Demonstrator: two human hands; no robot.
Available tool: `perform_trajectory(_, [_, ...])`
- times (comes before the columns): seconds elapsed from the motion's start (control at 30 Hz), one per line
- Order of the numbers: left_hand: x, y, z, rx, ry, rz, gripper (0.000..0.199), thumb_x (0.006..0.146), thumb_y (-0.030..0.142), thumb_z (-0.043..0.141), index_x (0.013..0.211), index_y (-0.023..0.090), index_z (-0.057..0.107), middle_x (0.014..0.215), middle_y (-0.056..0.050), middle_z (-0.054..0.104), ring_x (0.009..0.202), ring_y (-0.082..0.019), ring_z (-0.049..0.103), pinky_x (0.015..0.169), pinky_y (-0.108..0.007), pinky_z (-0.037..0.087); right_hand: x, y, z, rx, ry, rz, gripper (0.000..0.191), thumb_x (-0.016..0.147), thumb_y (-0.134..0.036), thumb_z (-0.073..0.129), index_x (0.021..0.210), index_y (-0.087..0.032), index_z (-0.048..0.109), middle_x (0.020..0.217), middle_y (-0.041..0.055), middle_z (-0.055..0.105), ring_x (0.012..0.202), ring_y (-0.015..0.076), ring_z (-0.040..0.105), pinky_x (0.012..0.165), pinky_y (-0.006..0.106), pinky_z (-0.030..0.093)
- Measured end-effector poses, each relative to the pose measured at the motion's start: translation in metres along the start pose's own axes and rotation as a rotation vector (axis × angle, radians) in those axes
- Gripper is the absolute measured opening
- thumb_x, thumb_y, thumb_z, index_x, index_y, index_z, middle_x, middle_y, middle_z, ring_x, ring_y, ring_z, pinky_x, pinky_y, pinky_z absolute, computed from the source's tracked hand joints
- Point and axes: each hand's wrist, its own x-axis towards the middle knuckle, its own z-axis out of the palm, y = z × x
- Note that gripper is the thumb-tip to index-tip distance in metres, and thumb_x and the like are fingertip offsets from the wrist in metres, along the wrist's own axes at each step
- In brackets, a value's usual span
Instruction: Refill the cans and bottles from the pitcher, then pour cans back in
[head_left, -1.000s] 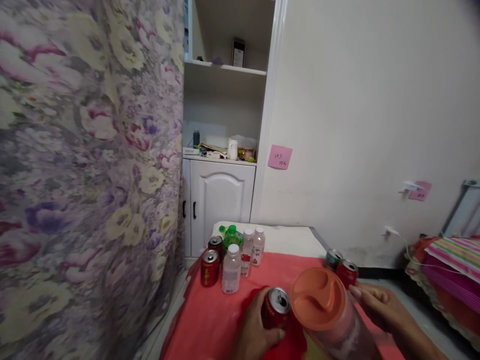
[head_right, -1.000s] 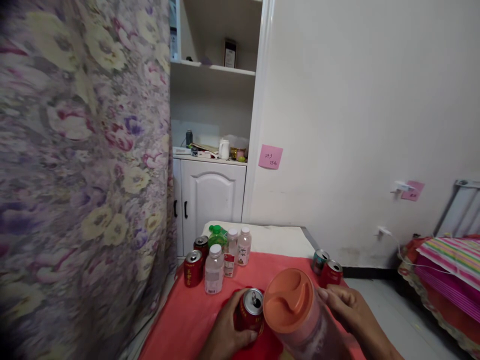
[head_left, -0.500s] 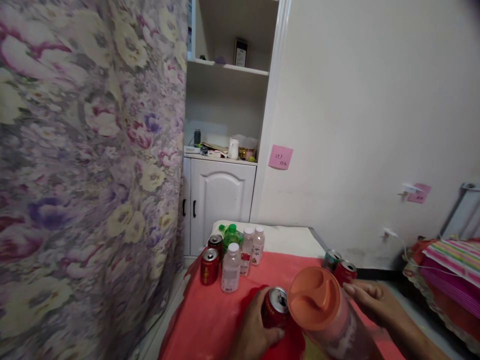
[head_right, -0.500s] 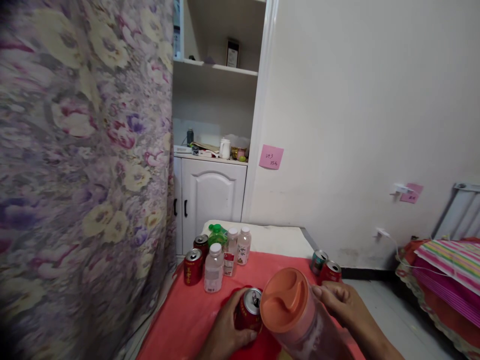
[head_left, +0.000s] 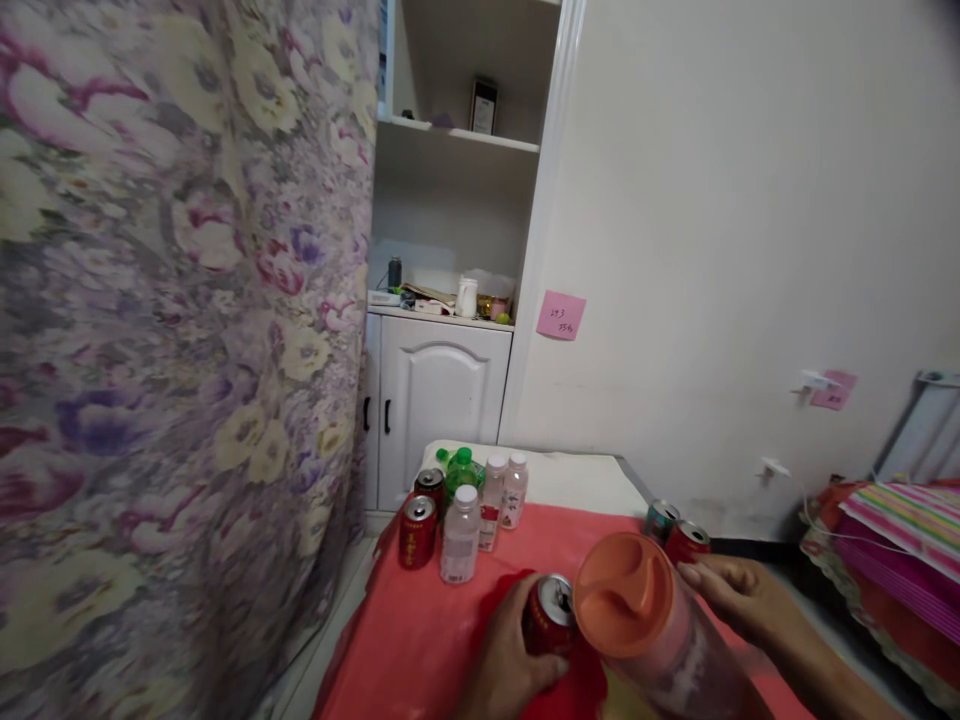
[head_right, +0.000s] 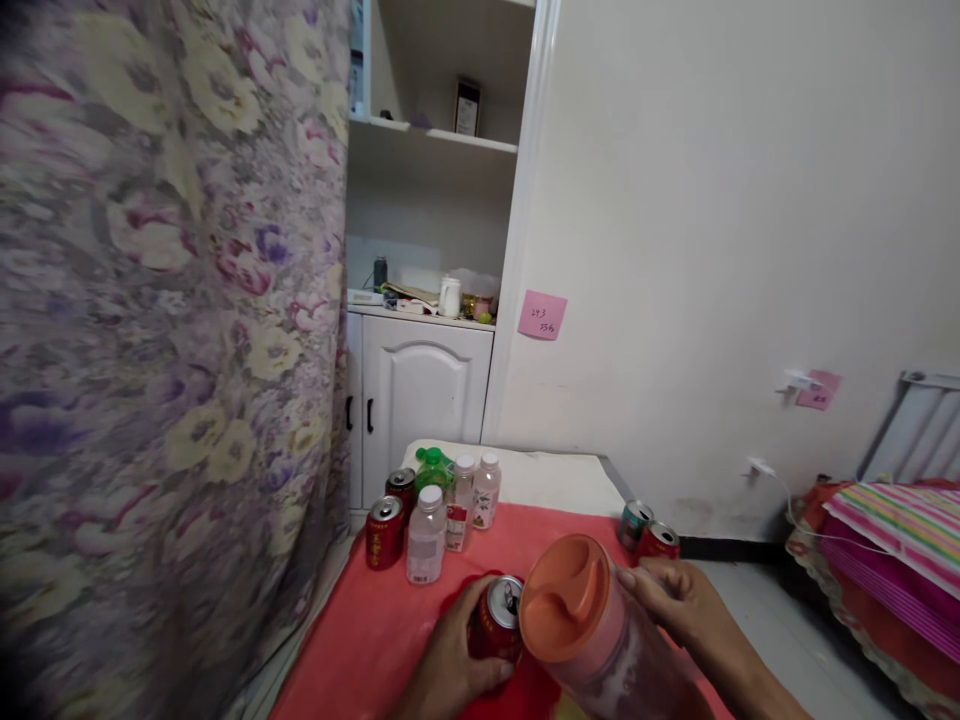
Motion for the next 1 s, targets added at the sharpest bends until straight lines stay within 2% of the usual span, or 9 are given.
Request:
perform_trajectory(0.23, [0.003,-0.004,-0.001,0.015,0.013,-0.008,0.080,0.049,-0.004,0.069,0.124,0.023,0.059,0.128,-0.006,0.068,0.123,-0.031,0.059,0.107,-0.040,0.043,0.001,-0.005,0.002,-0.034,-0.005,-0.012,0.062,0.075,-0.077,0.056,0.054,-0.023,0.032,0.052,-0.0055,0.027,0.050,0.0105,0.026,0.048,0.026,0.020])
perform_trajectory(0.43, [0.004,-0.007,-0.002,0.014,-0.004,0.013,0.080,0.050,-0.004,0.069,0.125,0.022,0.058,0.127,-0.006,0.068,0.120,-0.029,0.060,0.104,-0.037,0.046,-0.001,-0.016,0.003,-0.042,0.010,-0.010,0.065,0.072,-0.080,0.054,0.054,-0.024,0.027,0.052,-0.0061,0.023,0.051,0.0104,0.023,0.048,0.026,0.020])
perform_trajectory(0.6, [0.001,-0.003,-0.001,0.042,0.004,0.005,0.079,0.049,-0.005,0.070,0.124,0.022,0.059,0.125,-0.005,0.069,0.119,-0.028,0.061,0.103,-0.035,0.046,0.001,-0.016,0.000,-0.061,-0.047,0.019,0.065,0.071,-0.080,0.056,0.053,-0.024,0.029,0.051,-0.0060,0.026,0.051,0.0106,0.025,0.047,0.026,0.022])
perform_trajectory(0.73, [0.003,-0.008,-0.002,0.033,0.006,0.011,0.080,0.050,-0.004,0.070,0.124,0.024,0.059,0.126,-0.004,0.069,0.118,-0.028,0.061,0.102,-0.035,0.047,-0.002,-0.017,0.001,-0.012,0.013,-0.009,0.062,0.074,-0.077,0.056,0.054,-0.024,0.030,0.051,-0.0066,0.025,0.051,0.0103,0.024,0.048,0.026,0.020])
perform_trajectory(1.0, [0.003,-0.005,-0.001,0.044,0.013,0.002,0.079,0.049,-0.004,0.068,0.124,0.021,0.058,0.126,-0.006,0.068,0.121,-0.029,0.060,0.105,-0.037,0.045,-0.004,-0.022,-0.002,-0.022,0.004,-0.036,0.061,0.077,-0.073,0.057,0.055,-0.024,0.029,0.052,-0.0067,0.024,0.051,0.0099,0.022,0.049,0.027,0.018])
